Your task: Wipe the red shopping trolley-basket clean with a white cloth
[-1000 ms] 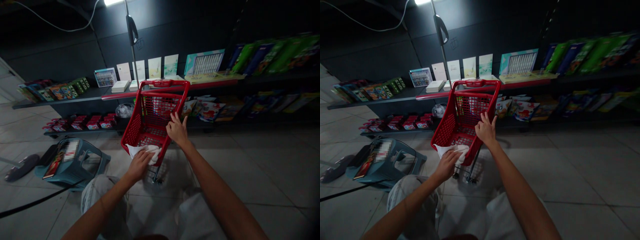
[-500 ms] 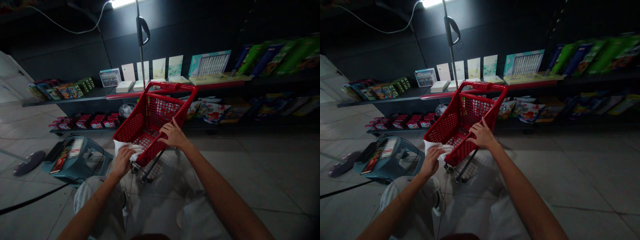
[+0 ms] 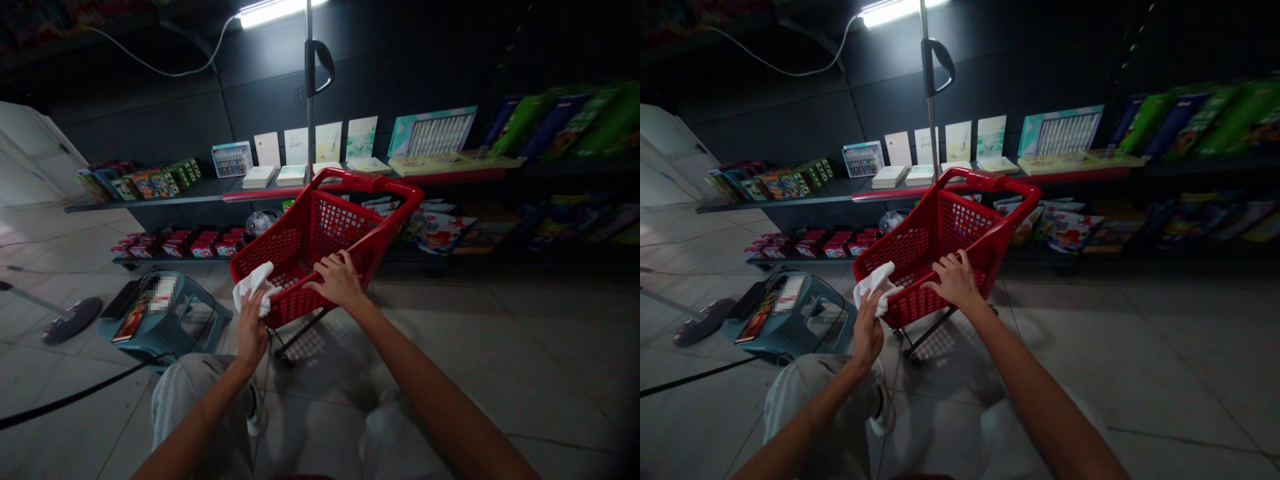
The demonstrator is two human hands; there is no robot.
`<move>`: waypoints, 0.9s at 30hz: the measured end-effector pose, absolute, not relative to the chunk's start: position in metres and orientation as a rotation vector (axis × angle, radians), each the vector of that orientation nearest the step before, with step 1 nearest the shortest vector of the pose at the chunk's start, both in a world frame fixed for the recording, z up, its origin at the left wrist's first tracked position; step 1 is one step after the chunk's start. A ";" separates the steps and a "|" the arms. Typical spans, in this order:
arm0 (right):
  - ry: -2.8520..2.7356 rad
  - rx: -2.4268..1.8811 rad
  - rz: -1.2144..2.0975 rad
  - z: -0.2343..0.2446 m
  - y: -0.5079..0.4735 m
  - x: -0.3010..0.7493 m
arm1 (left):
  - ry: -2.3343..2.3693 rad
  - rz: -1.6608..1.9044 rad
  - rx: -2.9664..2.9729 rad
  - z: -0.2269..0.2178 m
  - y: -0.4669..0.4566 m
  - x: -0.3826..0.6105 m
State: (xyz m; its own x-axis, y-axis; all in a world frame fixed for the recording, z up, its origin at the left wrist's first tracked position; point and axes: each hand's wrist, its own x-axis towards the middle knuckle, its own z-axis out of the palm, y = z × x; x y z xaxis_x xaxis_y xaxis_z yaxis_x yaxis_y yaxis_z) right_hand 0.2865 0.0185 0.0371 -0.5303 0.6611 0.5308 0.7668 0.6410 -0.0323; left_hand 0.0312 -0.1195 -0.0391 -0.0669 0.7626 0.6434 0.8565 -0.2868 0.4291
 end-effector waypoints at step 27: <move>-2.106 -1.271 -0.292 0.040 0.032 0.311 | -1.800 -0.736 -2.138 -0.007 -0.016 0.007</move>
State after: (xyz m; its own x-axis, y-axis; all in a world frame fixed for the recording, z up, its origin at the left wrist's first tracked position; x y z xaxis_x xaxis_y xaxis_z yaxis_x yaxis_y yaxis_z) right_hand 0.3107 0.0322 0.0397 -0.3168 0.7071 0.6322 0.8523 0.5047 -0.1374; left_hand 0.0066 -0.0161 -0.0068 0.1087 0.8434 0.5261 0.9703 -0.2050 0.1282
